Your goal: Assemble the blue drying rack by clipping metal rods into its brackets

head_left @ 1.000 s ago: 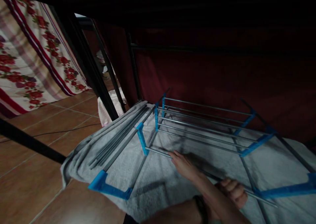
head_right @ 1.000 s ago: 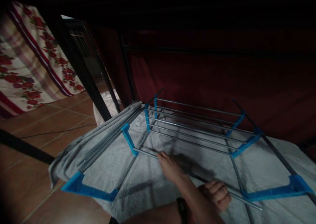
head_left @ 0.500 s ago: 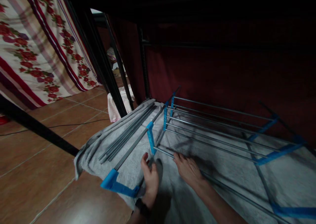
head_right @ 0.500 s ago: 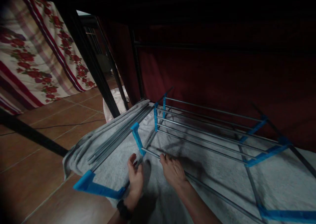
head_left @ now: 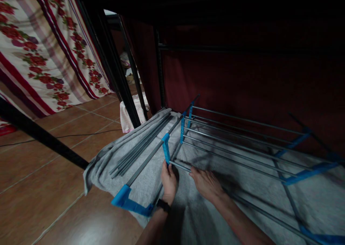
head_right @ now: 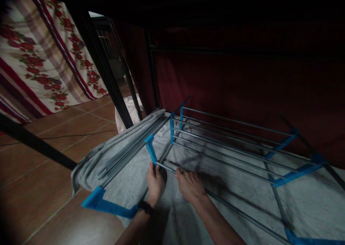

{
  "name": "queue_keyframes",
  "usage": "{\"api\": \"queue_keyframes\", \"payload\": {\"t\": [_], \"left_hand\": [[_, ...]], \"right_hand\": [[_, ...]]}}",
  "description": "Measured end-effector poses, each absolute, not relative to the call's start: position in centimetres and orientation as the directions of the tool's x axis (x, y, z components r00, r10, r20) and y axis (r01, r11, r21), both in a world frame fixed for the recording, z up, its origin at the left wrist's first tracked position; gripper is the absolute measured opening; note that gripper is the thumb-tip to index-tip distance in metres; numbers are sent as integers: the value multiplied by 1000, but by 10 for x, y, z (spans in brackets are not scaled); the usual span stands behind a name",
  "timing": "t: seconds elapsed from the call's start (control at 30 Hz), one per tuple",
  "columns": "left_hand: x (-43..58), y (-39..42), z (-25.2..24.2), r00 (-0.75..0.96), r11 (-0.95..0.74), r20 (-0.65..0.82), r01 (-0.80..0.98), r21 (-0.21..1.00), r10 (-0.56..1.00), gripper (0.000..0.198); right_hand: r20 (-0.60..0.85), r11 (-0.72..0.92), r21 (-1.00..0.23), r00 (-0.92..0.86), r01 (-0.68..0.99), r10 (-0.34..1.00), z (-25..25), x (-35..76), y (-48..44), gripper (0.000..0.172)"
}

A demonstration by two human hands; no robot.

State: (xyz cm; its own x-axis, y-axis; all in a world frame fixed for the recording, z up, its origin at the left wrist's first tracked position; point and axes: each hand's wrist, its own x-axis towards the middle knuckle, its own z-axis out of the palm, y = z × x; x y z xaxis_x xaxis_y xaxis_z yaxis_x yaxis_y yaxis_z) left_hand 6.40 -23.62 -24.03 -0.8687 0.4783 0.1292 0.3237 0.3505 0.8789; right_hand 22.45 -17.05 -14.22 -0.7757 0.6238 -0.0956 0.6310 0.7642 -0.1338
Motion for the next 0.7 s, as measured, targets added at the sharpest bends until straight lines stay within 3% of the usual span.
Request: {"api": "queue_keyframes", "payload": {"t": [0.13, 0.33, 0.57, 0.7], "left_hand": [[63, -235, -246, -874, 328, 131, 310, 892, 468, 39], [61, -233, -256, -894, 162, 151, 238, 958, 422, 37], [59, -233, -257, -885, 175, 159, 257, 950, 437, 39], [58, -233, -258, -881, 212, 168, 284, 935, 442, 40]], "right_hand": [[-149, 735, -200, -762, 647, 630, -138, 224, -169, 38], [-264, 700, -282, -755, 656, 601, -139, 224, -161, 41], [-290, 616, -459, -763, 640, 577, -147, 222, -149, 36], [-273, 616, -487, -778, 619, 566, -147, 220, -146, 34]]}}
